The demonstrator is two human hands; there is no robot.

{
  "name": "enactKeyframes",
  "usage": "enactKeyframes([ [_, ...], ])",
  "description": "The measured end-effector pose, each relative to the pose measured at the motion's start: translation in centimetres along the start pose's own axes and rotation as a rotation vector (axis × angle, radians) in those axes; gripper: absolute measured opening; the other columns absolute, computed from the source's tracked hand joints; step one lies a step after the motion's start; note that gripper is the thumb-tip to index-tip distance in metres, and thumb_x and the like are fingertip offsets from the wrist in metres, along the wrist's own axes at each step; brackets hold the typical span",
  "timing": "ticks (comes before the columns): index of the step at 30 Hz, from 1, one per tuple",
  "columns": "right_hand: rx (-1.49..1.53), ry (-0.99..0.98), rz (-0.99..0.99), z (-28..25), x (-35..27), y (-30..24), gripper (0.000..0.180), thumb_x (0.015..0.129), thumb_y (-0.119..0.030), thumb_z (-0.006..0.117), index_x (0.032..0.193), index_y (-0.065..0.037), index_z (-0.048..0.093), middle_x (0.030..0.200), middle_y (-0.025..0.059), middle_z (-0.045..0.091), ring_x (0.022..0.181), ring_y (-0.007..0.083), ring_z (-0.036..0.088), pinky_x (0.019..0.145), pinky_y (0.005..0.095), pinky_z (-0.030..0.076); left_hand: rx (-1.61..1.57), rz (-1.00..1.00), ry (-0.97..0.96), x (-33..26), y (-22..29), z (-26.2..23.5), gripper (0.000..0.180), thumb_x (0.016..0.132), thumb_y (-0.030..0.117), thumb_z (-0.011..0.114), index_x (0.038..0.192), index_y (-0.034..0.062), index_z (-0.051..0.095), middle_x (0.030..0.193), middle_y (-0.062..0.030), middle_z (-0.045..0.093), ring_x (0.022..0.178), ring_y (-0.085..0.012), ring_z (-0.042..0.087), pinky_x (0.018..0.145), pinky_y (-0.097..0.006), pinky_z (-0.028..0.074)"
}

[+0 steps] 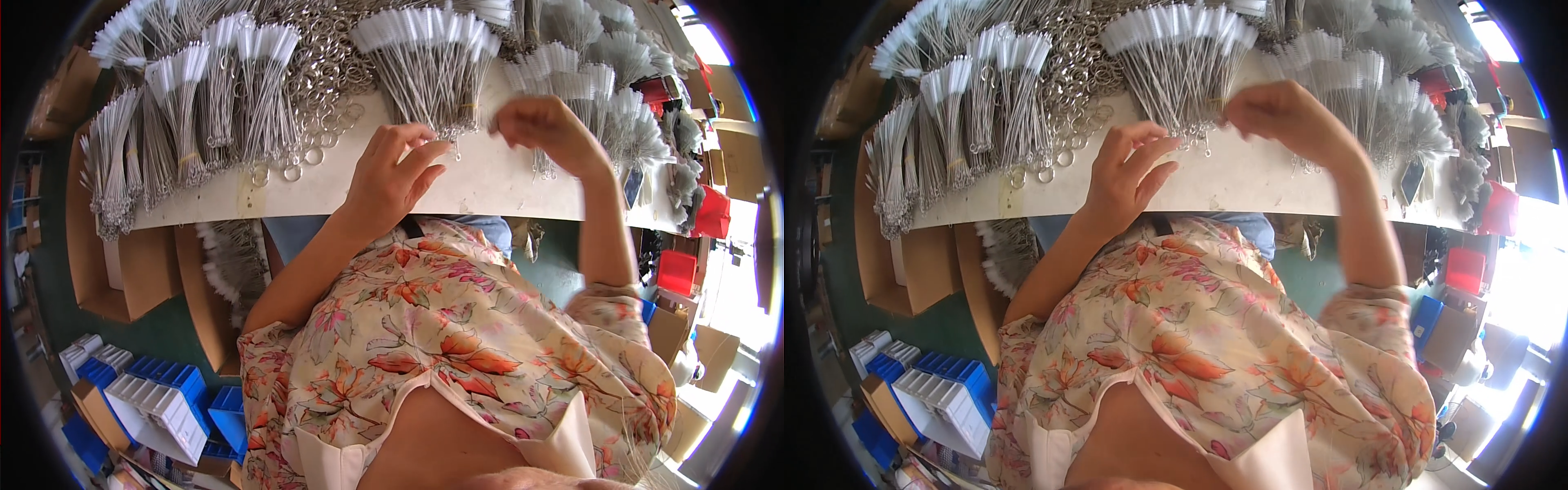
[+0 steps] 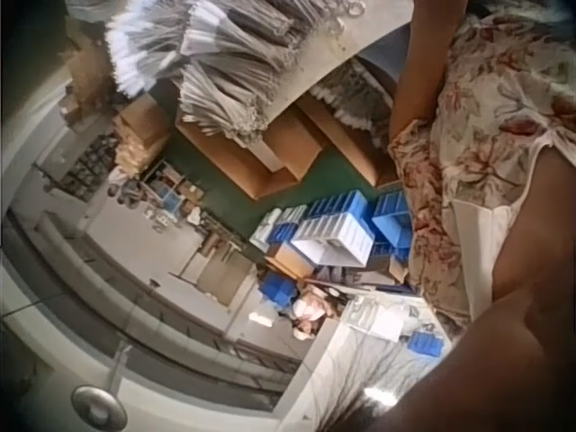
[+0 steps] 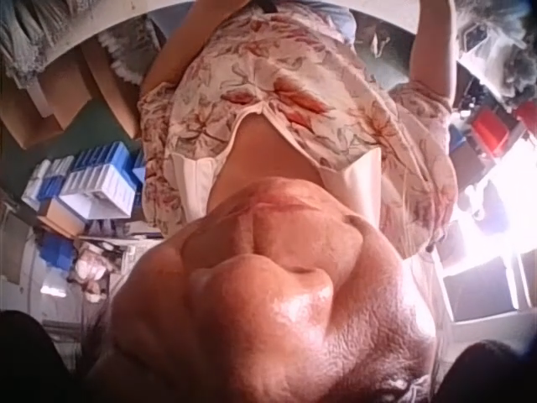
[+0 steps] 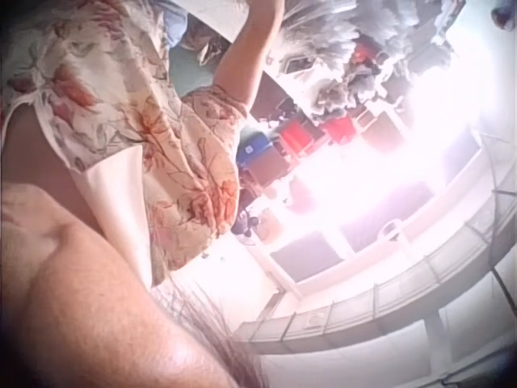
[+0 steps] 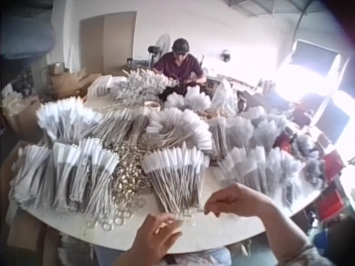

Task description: Assembling small white brushes onto metal rings.

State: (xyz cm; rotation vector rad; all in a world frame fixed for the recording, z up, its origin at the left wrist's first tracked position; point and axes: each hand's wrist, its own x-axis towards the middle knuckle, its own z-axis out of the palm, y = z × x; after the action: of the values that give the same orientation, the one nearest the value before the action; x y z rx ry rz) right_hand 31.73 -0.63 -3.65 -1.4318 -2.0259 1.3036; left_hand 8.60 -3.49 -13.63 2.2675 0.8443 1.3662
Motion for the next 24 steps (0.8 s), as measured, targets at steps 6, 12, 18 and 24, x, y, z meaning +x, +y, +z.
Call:
enactKeyframes([
  [6,-1.430,-0.167,0.031,4.8,-1.6,6.0,0.006,0.072,-0.006,0.058,0.072,-0.008,0.063,0.074,0.0089,0.065,0.075,0.0205,0.064,0.060,0.0298,0.050,-0.194,-0.278,-0.153,-2.8,0.3,0.1,0.030,0.077,0.010,0.066,0.105,0.0047,0.057,0.083,-0.0090,0.059,0.067,-0.0209,0.057,0.060,-0.030,0.047],
  [12,0.007,-0.225,0.093,7.9,0.2,1.2,0.019,0.089,-0.019,0.054,0.087,-0.002,0.061,0.068,0.0027,0.059,0.059,0.0111,0.055,0.053,0.0249,0.043,-0.263,-0.245,-0.091,-4.0,0.4,0.1,0.023,0.077,0.009,0.064,0.098,0.0033,0.058,0.083,-0.0096,0.060,0.070,-0.0240,0.060,0.061,-0.033,0.049],
  [18,0.522,-0.464,0.361,6.4,-0.4,1.1,0.016,0.087,-0.017,0.055,0.085,-0.004,0.064,0.068,0.0026,0.060,0.053,0.0110,0.052,0.053,0.0243,0.043,0.191,0.199,-0.194,-0.2,-0.3,-5.1,0.014,0.070,0.006,0.066,0.084,0.0056,0.063,0.086,-0.0056,0.060,0.083,-0.0232,0.057,0.073,-0.032,0.047],
  [24,-1.031,0.025,0.005,6.2,-1.2,4.9,0.013,0.083,-0.018,0.056,0.083,-0.009,0.065,0.075,0.0070,0.063,0.074,0.0270,0.061,0.063,0.0388,0.047,0.558,0.037,-0.449,1.7,-8.1,-8.8,0.016,0.065,0.007,0.071,0.079,0.0061,0.063,0.084,-0.0023,0.055,0.083,-0.0203,0.053,0.075,-0.032,0.044],
])
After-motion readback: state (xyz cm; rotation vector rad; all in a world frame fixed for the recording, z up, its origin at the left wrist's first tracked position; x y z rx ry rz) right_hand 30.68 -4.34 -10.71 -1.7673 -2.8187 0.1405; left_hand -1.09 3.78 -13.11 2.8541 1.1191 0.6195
